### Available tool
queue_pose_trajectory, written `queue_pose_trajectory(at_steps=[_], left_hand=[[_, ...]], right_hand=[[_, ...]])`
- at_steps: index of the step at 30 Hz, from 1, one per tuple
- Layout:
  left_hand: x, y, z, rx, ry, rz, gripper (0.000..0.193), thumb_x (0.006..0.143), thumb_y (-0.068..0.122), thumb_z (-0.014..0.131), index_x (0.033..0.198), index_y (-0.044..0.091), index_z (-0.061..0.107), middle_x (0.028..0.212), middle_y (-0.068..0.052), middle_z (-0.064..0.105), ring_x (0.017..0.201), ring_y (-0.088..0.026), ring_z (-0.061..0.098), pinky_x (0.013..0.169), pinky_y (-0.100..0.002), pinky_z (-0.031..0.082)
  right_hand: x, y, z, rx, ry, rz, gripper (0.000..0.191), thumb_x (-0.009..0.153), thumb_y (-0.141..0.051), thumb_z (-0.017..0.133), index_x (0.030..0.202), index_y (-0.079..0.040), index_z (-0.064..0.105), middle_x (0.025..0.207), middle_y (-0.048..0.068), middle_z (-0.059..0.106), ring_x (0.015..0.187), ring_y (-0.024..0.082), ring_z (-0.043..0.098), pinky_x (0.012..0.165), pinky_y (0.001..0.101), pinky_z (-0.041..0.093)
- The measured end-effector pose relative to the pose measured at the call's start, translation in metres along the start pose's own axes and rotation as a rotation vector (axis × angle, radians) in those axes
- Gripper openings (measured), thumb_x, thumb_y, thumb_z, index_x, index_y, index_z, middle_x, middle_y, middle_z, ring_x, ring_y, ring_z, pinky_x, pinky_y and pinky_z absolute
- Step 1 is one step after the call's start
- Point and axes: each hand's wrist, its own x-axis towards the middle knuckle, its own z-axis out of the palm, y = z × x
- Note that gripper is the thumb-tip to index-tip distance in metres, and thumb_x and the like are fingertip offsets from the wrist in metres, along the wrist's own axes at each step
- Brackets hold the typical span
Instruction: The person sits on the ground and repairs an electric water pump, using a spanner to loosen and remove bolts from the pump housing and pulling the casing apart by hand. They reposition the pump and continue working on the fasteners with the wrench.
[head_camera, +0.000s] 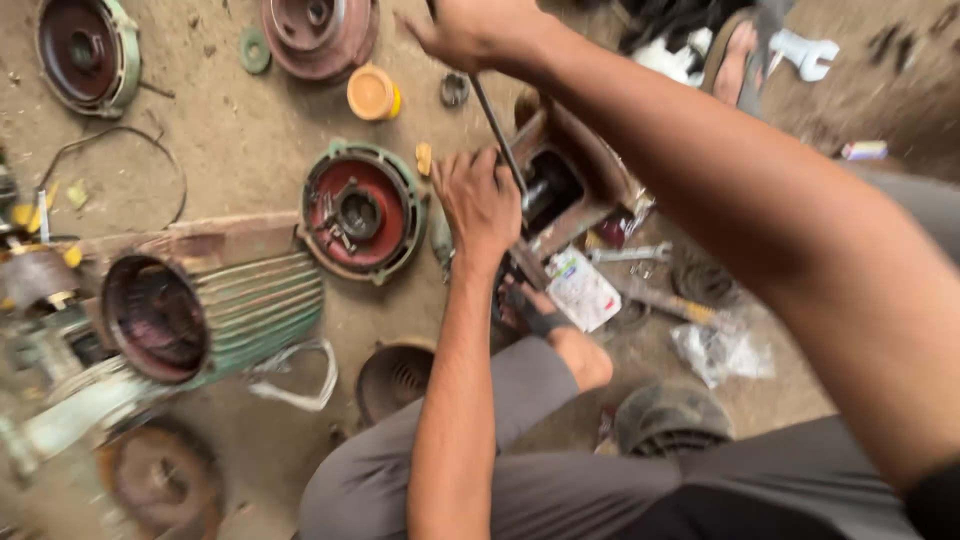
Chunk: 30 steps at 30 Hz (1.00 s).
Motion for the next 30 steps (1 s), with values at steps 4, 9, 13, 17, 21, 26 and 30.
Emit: queue_pose_trajectory(at_steps=[4,9,13,17,21,26,30], left_hand=[[-0.008,0.0,0.005,-0.038,0.02,-0.029,0.023,0.09,0.016,0.062,0.103,0.002,0.076,0.095,-0.02,0.067,0.102,-0.039,0.057,0.101,-0.05,0.038],[-0.006,-0.002,0.012,-0.084,0.03,-0.071,0.027,0.091,0.016,0.056,0.102,0.002,0.077,0.097,-0.017,0.07,0.103,-0.034,0.06,0.105,-0.05,0.039],[-0.003,-0.003,0.017,-0.055,0.05,-0.072,0.027,0.088,0.016,0.056,0.097,0.002,0.078,0.096,-0.018,0.072,0.101,-0.034,0.061,0.11,-0.057,0.032],[-0.003,-0.006,0.019,-0.035,0.076,-0.046,0.029,0.089,0.017,0.055,0.099,0.003,0.078,0.098,-0.019,0.073,0.103,-0.035,0.061,0.108,-0.055,0.034],[0.0,-0.008,0.02,-0.073,0.017,-0.086,0.03,0.09,0.017,0.055,0.102,0.003,0.078,0.098,-0.018,0.073,0.102,-0.033,0.059,0.102,-0.046,0.039],[-0.001,-0.007,0.02,-0.06,0.033,-0.075,0.029,0.089,0.016,0.055,0.1,0.004,0.079,0.099,-0.018,0.073,0.106,-0.034,0.059,0.104,-0.045,0.038],[0.002,-0.008,0.019,-0.061,0.012,-0.095,0.03,0.089,0.016,0.054,0.102,0.004,0.079,0.102,-0.018,0.074,0.109,-0.033,0.059,0.107,-0.045,0.037]], right_hand=[[-0.055,0.0,-0.021,-0.09,-0.338,-0.057,0.039,0.1,-0.04,0.055,0.109,-0.006,0.073,0.086,0.022,0.073,0.074,0.038,0.071,0.071,0.051,0.056],[-0.114,0.026,-0.059,-0.268,-0.492,0.009,0.036,0.091,-0.038,0.06,0.104,-0.008,0.075,0.083,0.022,0.073,0.075,0.039,0.072,0.078,0.052,0.056],[-0.163,0.044,-0.103,-0.4,-0.543,0.058,0.034,0.083,-0.037,0.065,0.1,-0.01,0.077,0.082,0.021,0.074,0.076,0.04,0.072,0.084,0.0527,0.056],[-0.257,0.035,-0.08,-0.395,-0.524,-0.02,0.032,0.076,-0.036,0.07,0.096,-0.012,0.078,0.08,0.02,0.074,0.076,0.041,0.072,0.09,0.0535,0.055],[-0.314,0.017,-0.038,-0.044,-0.321,0.039,0.025,0.095,-0.029,0.063,0.095,-0.005,0.065,0.072,0.023,0.066,0.069,0.045,0.066,0.067,0.0567,0.052],[-0.341,-0.007,-0.005,0.054,-0.15,0.093,0.026,0.097,-0.028,0.063,0.094,-0.002,0.061,0.067,0.025,0.063,0.066,0.047,0.063,0.064,0.0577,0.048],[-0.344,-0.014,-0.002,0.023,-0.203,0.035,0.028,0.096,-0.031,0.063,0.092,-0.003,0.062,0.065,0.024,0.063,0.066,0.047,0.063,0.062,0.0568,0.048]])
